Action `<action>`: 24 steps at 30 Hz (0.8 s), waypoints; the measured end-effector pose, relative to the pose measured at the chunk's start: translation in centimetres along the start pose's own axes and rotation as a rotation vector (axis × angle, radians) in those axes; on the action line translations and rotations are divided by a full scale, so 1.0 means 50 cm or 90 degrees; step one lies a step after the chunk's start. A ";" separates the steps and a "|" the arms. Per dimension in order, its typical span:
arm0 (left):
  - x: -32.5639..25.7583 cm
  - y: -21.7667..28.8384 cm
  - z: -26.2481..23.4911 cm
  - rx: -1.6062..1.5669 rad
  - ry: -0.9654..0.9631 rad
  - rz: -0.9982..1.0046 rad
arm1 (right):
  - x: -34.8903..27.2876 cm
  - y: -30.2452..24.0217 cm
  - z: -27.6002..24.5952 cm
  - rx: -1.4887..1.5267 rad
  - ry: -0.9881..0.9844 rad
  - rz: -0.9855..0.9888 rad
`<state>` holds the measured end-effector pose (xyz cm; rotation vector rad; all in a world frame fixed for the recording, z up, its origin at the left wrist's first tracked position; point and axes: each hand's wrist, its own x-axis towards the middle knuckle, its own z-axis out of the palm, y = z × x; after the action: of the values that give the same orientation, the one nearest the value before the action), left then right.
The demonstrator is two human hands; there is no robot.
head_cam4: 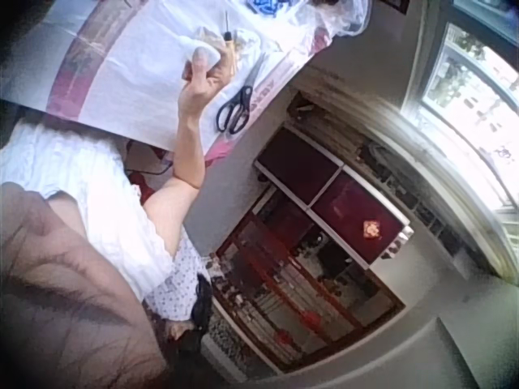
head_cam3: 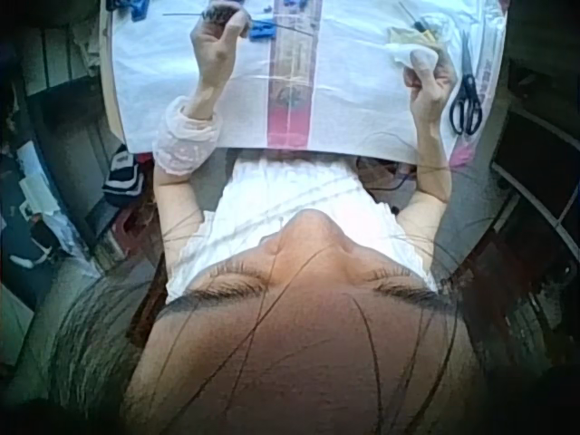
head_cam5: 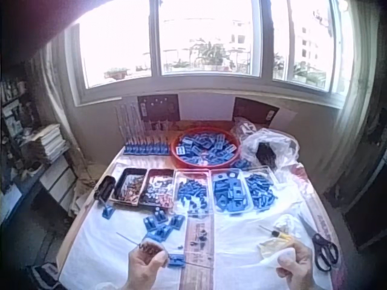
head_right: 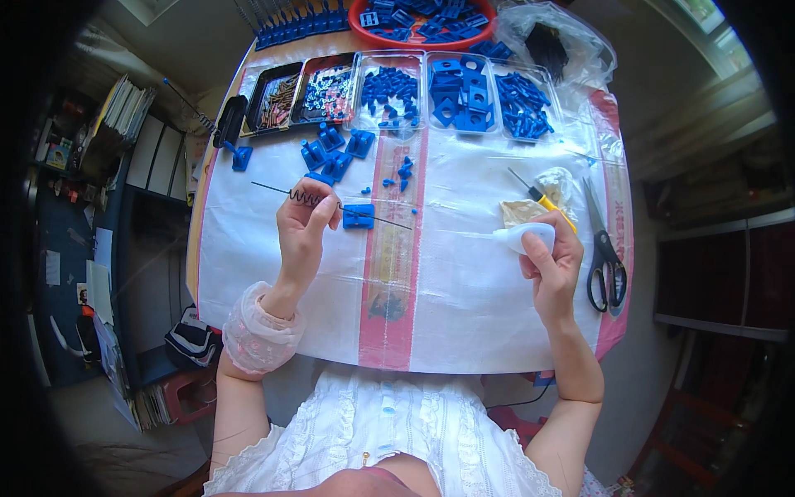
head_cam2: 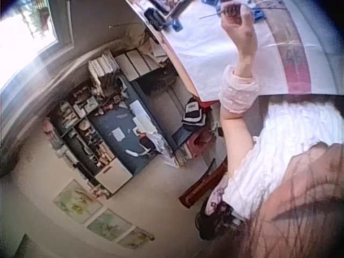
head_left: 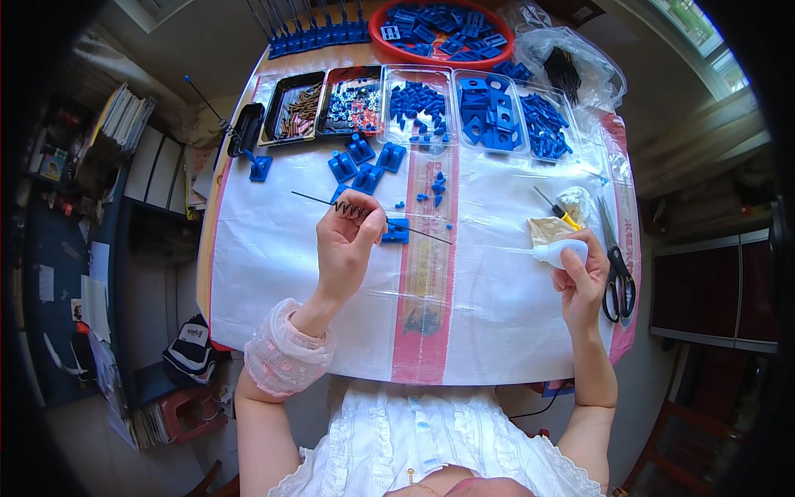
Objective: Assembling electronic light components by gluing parts and attaching a spring-wire element.
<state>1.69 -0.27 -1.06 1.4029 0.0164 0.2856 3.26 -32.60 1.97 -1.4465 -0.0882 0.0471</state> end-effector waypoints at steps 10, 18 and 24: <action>0.000 -0.004 -0.005 -0.028 -0.014 0.005 | 0.002 0.004 0.004 -0.009 0.006 0.001; 0.001 -0.004 -0.004 -0.028 -0.016 0.007 | 0.003 0.010 0.004 0.005 -0.003 0.008; 0.000 -0.003 -0.005 -0.025 -0.016 0.005 | 0.004 0.012 0.004 0.013 0.004 0.017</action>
<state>1.69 -0.06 -1.24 1.3676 -0.0159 0.2734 3.45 -32.30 1.40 -1.4276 -0.0624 0.0653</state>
